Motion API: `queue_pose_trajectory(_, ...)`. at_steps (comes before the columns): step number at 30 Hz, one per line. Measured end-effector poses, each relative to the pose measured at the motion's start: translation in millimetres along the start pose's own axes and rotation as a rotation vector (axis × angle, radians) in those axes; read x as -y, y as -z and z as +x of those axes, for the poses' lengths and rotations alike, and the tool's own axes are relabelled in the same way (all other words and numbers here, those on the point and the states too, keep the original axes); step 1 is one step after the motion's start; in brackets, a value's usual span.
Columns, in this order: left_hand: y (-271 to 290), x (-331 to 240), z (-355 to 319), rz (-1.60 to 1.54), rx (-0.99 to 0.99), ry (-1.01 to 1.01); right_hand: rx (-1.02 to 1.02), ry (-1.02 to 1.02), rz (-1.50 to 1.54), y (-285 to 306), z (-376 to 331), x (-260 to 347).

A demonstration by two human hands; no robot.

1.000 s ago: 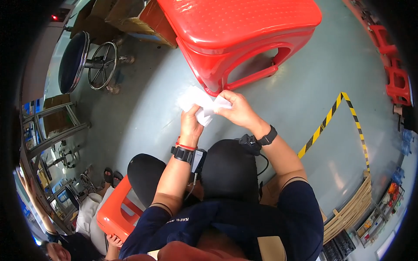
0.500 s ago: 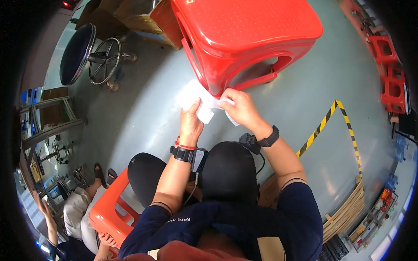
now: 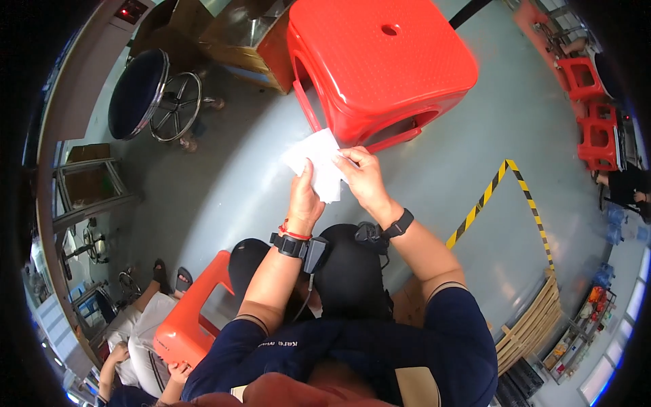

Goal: Cleaning small electronic components with wipes and organizing them into trays on an assembly line.

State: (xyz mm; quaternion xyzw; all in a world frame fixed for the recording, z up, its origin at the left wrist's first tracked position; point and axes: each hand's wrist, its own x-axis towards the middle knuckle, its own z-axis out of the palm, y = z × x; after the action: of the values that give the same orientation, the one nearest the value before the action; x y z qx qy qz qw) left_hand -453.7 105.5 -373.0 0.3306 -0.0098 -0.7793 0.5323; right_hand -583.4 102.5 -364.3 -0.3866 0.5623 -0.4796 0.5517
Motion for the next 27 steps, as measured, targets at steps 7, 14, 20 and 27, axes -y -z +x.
queue_pose_trajectory(7, -62.4, -37.5, -50.3, 0.189, 0.005, 0.003, -0.116, -0.014, 0.014, -30.9, -32.6, 63.4)
queue_pose_trajectory(14, -97.9, -80.7, -103.7, 0.215, -0.05, 0.05, 0.115, 0.043, -0.204, -53.1, -58.7, 134.0)
queue_pose_trajectory(20, -95.1, -107.7, -180.2, 0.076, -0.28, 0.069, 0.518, -0.079, -0.451, -78.3, -118.1, 204.5)
queue_pose_trajectory(27, 24.4, -144.1, -316.0, 0.344, -0.714, -0.086, 0.84, -0.054, -0.927, -86.3, -157.8, 278.9)
